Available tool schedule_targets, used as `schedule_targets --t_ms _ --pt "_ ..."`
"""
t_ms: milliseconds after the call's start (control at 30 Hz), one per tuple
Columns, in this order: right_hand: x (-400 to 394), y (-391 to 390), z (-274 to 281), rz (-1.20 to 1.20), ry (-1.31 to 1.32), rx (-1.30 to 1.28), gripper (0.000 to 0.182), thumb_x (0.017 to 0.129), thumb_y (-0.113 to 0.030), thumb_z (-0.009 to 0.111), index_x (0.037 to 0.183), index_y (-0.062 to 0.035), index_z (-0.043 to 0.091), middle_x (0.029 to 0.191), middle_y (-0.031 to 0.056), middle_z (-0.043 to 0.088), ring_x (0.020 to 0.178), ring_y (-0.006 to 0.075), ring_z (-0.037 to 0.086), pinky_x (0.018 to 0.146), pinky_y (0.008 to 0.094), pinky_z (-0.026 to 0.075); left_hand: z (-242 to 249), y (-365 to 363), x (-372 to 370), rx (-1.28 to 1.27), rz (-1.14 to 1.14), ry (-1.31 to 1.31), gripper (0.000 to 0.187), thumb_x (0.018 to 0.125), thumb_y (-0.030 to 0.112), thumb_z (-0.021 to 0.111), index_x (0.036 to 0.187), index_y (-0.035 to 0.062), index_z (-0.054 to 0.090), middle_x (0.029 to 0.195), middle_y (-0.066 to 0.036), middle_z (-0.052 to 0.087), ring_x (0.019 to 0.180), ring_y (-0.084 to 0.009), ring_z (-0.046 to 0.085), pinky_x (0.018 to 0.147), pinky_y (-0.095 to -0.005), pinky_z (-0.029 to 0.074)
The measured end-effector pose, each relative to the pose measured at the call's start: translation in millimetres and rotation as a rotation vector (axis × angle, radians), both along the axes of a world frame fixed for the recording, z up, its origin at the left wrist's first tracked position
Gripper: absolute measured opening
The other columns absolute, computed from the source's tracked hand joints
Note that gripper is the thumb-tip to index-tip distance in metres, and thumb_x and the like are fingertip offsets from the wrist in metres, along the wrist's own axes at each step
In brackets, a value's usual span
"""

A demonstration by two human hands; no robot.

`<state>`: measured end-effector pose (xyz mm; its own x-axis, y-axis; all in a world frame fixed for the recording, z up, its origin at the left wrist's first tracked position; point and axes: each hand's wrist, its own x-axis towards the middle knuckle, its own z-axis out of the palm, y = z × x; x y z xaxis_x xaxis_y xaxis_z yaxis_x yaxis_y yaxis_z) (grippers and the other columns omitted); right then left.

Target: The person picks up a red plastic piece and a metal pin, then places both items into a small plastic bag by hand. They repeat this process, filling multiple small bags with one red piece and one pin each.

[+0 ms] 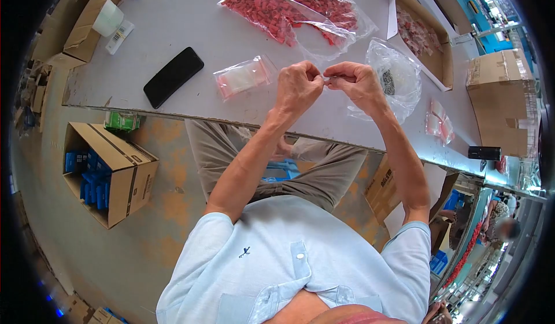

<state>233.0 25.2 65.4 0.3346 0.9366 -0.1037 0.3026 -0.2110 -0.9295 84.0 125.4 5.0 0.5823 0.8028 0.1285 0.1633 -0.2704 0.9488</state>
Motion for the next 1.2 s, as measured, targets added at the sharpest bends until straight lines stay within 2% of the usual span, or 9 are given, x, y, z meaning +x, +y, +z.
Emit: schedule_targets --t_ms 67,233,433,533,733,967,1133,1200 --pt "-1 0 1 0.003 -0.075 -0.013 0.025 0.091 0.009 0.062 0.112 0.0073 0.074 0.107 0.016 0.076 0.098 0.0196 0.076 0.088 0.0306 0.065 -1 0 0 -0.005 -0.003 -0.003 0.014 0.083 0.012 0.071 0.088 -0.0005 0.077 0.075 -0.011 0.076 0.065 -0.0155 0.071 0.063 -0.0312 0.057" --pt "-1 1 0 -0.008 0.026 0.005 0.033 0.089 0.011 0.05 0.113 0.0094 0.072 0.11 0.0171 0.075 0.1 0.0218 0.076 0.09 0.0325 0.065 0 -2 0 -0.001 -0.007 -0.001 0.014 0.083 0.011 0.07 0.089 -0.0007 0.077 0.076 -0.012 0.076 0.066 -0.0158 0.072 0.063 -0.0318 0.057" --pt "-5 1 10 0.031 -0.049 -0.013 0.039 0.087 0.011 0.05 0.122 0.0096 0.068 0.114 0.0214 0.074 0.102 0.0234 0.076 0.091 0.0335 0.065 -2 -5 2 0.036 -0.007 -0.024 0.014 0.084 0.01 0.07 0.09 -0.0012 0.077 0.075 -0.011 0.076 0.065 -0.015 0.071 0.062 -0.0315 0.057" --pt "0 0 7 0.034 0.021 -0.025 0.043 0.086 0.01 0.049 0.126 0.009 0.065 0.117 0.0235 0.074 0.102 0.0236 0.076 0.09 0.0338 0.065 -2 -5 2 -0.017 -0.016 -0.04 0.014 0.085 0.01 0.071 0.091 -0.0015 0.077 0.074 -0.01 0.075 0.064 -0.013 0.07 0.059 -0.0301 0.055" --pt "1 -3 12 0.044 0.012 -0.013 0.045 0.084 0.009 0.05 0.127 0.0083 0.064 0.119 0.0244 0.073 0.1 0.0235 0.076 0.09 0.034 0.065 -6 -5 5 -0.096 -0.037 -0.061 0.014 0.086 0.01 0.071 0.092 -0.0015 0.076 0.072 -0.007 0.074 0.062 -0.0101 0.068 0.055 -0.0275 0.053" --pt "1 -3 15 0.057 -0.016 -0.014 0.045 0.084 0.009 0.049 0.125 0.0082 0.065 0.118 0.0245 0.074 0.101 0.0241 0.076 0.089 0.0339 0.065 -5 -9 4 -0.044 -0.032 -0.076 0.014 0.086 0.01 0.071 0.093 -0.0007 0.076 0.073 -0.008 0.074 0.062 -0.01 0.068 0.055 -0.0277 0.054" --pt "6 -3 7 0.058 -0.007 0.047 0.036 0.084 0.011 0.056 0.117 0.0076 0.069 0.111 0.0177 0.076 0.102 0.0227 0.076 0.094 0.0336 0.063 -7 -10 4 -0.026 -0.035 -0.081 0.014 0.087 0.01 0.07 0.091 -0.0016 0.075 0.072 -0.007 0.074 0.062 -0.01 0.068 0.055 -0.027 0.054" --pt "8 -2 5 0.063 -0.031 0.033 0.034 0.086 0.011 0.059 0.118 0.0057 0.069 0.113 0.0146 0.075 0.104 0.0206 0.075 0.096 0.0321 0.062 -9 -10 5 -0.066 -0.038 -0.086 0.014 0.087 0.01 0.07 0.091 -0.0016 0.075 0.072 -0.007 0.074 0.061 -0.0098 0.067 0.055 -0.0268 0.054"
